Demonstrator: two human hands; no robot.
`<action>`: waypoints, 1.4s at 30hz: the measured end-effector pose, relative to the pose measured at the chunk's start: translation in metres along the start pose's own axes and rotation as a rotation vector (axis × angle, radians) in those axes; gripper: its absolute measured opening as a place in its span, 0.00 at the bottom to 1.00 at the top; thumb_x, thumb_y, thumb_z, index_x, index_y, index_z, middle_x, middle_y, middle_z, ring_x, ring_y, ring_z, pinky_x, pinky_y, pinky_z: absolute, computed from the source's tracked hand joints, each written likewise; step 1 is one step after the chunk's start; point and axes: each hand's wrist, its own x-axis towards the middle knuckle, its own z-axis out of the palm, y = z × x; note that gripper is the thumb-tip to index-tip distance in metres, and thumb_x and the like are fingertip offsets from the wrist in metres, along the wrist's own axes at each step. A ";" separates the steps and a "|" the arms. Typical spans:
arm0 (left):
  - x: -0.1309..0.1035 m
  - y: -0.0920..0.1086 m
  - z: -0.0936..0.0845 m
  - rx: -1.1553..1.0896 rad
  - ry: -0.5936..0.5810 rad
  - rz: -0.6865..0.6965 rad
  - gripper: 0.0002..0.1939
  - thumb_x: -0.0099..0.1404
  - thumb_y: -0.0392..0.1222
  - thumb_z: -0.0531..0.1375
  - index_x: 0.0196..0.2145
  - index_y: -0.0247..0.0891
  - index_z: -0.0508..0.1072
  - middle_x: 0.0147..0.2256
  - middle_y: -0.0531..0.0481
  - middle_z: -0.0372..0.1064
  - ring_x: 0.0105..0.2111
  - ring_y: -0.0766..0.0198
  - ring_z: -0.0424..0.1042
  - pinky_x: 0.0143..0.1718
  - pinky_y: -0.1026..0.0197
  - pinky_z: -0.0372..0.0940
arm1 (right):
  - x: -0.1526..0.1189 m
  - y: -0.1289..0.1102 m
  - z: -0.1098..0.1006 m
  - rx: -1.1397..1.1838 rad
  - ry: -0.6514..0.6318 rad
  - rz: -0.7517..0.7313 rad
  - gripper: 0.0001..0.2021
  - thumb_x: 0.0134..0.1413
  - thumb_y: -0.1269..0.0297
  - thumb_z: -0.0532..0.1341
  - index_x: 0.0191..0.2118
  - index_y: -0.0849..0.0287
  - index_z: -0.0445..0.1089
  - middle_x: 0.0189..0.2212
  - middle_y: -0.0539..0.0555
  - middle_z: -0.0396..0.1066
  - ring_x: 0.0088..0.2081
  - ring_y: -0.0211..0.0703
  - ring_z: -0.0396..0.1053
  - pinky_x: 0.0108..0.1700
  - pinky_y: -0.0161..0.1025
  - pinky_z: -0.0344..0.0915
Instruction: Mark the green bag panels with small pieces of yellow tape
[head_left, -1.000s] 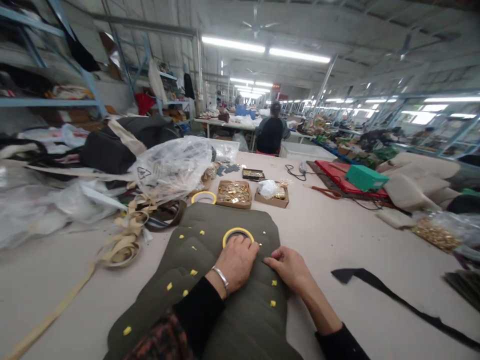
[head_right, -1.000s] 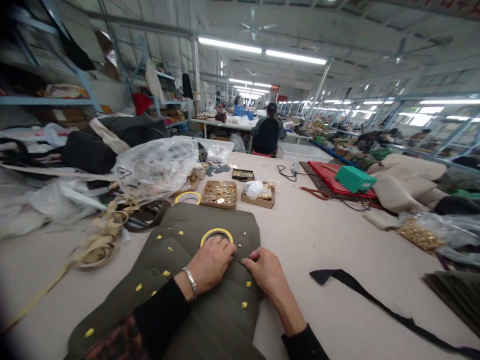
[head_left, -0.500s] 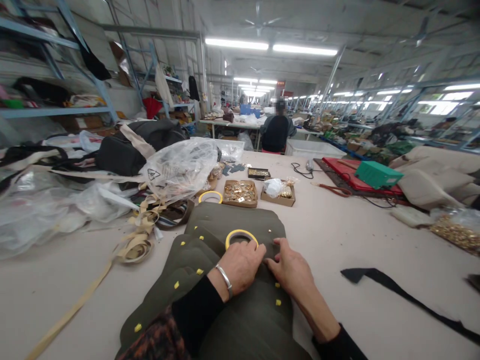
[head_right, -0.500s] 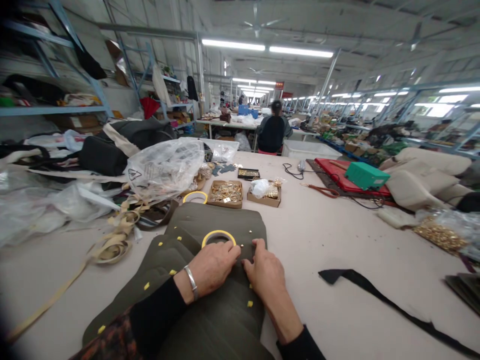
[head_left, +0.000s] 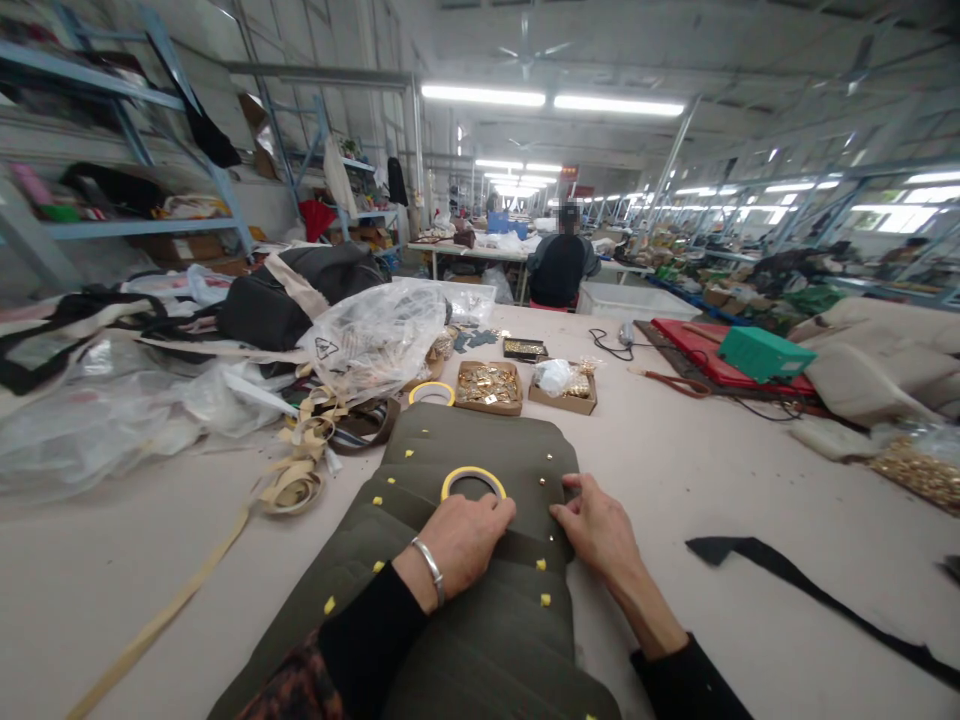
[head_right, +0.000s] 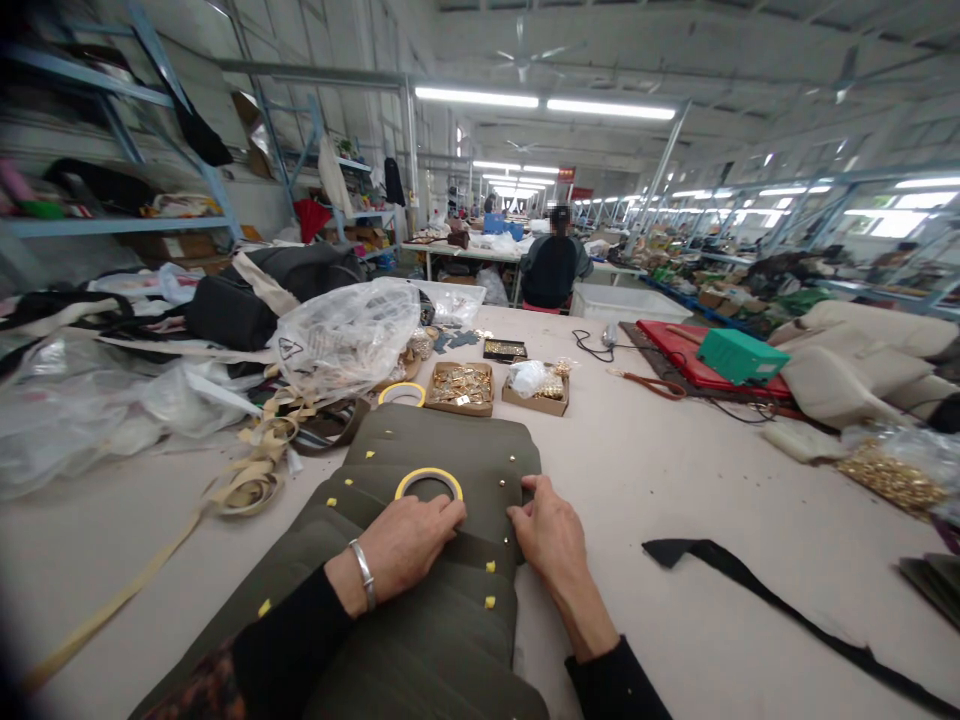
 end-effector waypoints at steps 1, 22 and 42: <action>-0.001 -0.002 0.001 -0.025 0.015 0.000 0.07 0.66 0.34 0.50 0.41 0.40 0.65 0.36 0.47 0.71 0.32 0.56 0.73 0.33 0.54 0.68 | 0.001 0.003 0.000 0.015 0.010 -0.005 0.16 0.50 0.67 0.60 0.47 0.61 0.64 0.24 0.48 0.73 0.30 0.45 0.72 0.35 0.38 0.61; 0.001 0.028 0.000 -0.417 0.406 0.004 0.23 0.70 0.41 0.48 0.61 0.44 0.55 0.45 0.49 0.75 0.41 0.61 0.75 0.42 0.59 0.69 | -0.048 -0.021 -0.042 0.438 0.029 -0.570 0.10 0.55 0.74 0.59 0.42 0.59 0.73 0.34 0.53 0.74 0.34 0.39 0.71 0.39 0.35 0.68; -0.009 0.041 -0.008 -0.303 0.362 -0.082 0.06 0.69 0.39 0.50 0.37 0.43 0.66 0.30 0.55 0.72 0.30 0.63 0.72 0.27 0.64 0.61 | -0.050 -0.023 -0.026 0.193 0.280 -0.708 0.04 0.53 0.71 0.60 0.31 0.57 0.72 0.24 0.48 0.73 0.23 0.35 0.70 0.29 0.30 0.66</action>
